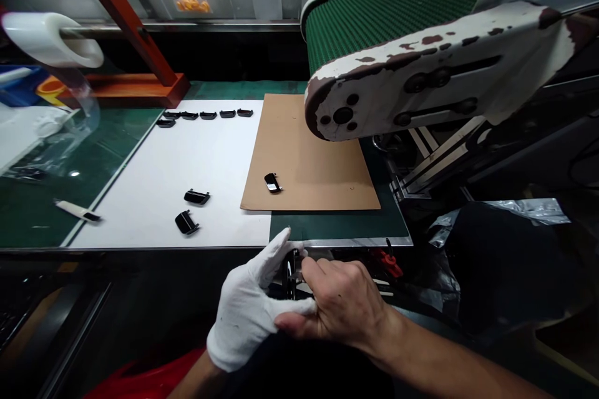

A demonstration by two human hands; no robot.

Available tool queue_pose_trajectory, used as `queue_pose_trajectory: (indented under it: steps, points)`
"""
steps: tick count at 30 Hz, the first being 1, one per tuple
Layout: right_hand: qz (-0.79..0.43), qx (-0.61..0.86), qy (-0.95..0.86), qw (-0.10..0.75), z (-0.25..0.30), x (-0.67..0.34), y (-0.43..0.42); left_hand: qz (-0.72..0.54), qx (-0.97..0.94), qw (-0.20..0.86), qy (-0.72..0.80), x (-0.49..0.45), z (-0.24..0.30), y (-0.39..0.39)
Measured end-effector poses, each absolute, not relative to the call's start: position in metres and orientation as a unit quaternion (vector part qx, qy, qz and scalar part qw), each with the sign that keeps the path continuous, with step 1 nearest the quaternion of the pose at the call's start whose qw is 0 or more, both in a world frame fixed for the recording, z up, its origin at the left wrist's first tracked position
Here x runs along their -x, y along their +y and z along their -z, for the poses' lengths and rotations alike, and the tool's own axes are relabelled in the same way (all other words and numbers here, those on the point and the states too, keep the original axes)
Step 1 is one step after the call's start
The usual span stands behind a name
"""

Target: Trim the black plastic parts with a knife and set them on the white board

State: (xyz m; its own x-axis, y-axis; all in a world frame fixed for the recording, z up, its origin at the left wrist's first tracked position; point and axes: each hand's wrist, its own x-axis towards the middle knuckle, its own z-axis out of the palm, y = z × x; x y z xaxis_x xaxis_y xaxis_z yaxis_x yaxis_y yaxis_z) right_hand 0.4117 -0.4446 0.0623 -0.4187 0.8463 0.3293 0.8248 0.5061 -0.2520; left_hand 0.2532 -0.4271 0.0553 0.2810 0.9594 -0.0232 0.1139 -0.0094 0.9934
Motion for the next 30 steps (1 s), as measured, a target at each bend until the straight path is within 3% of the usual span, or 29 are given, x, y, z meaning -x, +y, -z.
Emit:
queue_pose_trajectory:
  steps: [6,12,18,22,27,30]
  points:
    - [-0.098,0.494,-0.824,0.259,-0.055,-0.408,-0.446,-0.385,-0.541,0.596,0.452,-0.255,-0.051,-0.428]
    - [-0.245,0.563,-0.673,0.412,-0.054,-0.391,-0.456,-0.415,-0.473,0.652,0.423,-0.251,-0.042,-0.433]
    - [-0.37,0.583,-0.56,0.458,-0.047,-0.388,-0.468,-0.455,-0.498,0.625,0.392,-0.248,-0.039,-0.434]
    - [-0.429,0.588,-0.512,0.457,-0.043,-0.392,-0.47,-0.439,-0.58,0.542,0.42,-0.246,-0.044,-0.434]
    - [-0.45,0.597,-0.516,0.418,-0.043,-0.395,-0.472,-0.339,-0.774,0.269,0.463,-0.238,-0.049,-0.429]
    - [-0.44,0.595,-0.535,0.407,-0.041,-0.395,-0.473,-0.302,-0.818,0.178,0.456,-0.234,-0.052,-0.426]
